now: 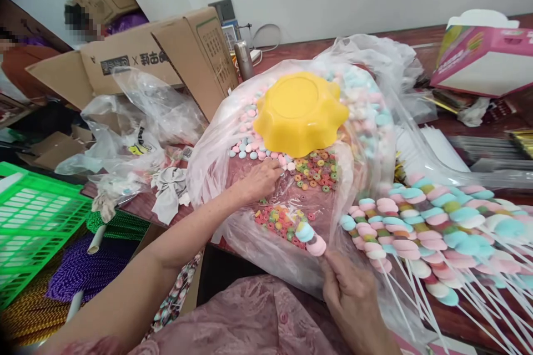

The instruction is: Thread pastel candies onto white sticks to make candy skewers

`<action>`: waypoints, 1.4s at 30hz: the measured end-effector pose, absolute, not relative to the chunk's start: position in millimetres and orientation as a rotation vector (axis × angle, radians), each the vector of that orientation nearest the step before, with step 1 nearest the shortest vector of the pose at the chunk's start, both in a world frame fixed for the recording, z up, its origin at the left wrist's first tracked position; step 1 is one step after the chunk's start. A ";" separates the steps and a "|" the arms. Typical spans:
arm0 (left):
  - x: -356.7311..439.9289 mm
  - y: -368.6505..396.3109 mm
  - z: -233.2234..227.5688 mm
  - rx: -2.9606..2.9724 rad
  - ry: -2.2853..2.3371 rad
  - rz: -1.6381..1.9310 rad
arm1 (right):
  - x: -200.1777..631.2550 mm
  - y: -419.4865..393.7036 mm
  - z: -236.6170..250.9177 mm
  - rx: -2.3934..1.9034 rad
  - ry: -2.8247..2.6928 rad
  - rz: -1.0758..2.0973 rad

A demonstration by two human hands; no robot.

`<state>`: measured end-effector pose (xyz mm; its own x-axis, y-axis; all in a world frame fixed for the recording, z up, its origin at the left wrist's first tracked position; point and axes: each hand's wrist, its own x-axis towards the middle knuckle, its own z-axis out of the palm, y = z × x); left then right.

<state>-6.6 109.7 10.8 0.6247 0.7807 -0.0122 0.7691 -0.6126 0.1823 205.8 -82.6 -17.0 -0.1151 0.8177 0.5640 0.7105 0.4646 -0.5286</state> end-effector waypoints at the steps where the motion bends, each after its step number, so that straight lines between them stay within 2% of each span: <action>1: -3.2 111.9 7.9 2.705 1.284 0.052 | 205.6 -84.3 -17.7 -1.265 -1.873 0.149; 7: -0.4 114.7 3.8 2.531 1.359 0.227 | 203.7 -88.2 -21.2 -1.188 -1.912 0.123; 10: -11.5 112.8 9.2 2.290 1.387 0.535 | 206.6 -83.1 -20.1 -1.138 -1.926 0.091; 13: -30.5 114.3 13.4 1.776 1.402 0.810 | 207.6 -77.9 -16.8 -1.120 -1.915 0.099; 17: -47.9 126.0 7.7 1.527 1.396 0.709 | 202.0 -74.9 -16.0 -1.096 -1.919 0.163; 26: -35.9 136.3 -14.4 1.706 1.417 0.706 | 193.4 -69.7 -23.8 -1.038 -1.972 0.246; 31: -32.6 128.8 -17.0 2.172 1.488 0.721 | 195.4 -71.2 -31.0 -1.059 -1.987 0.265; 42: -35.4 112.3 -20.5 2.617 1.185 0.491 | 190.7 -69.2 -24.5 -1.113 -1.937 0.279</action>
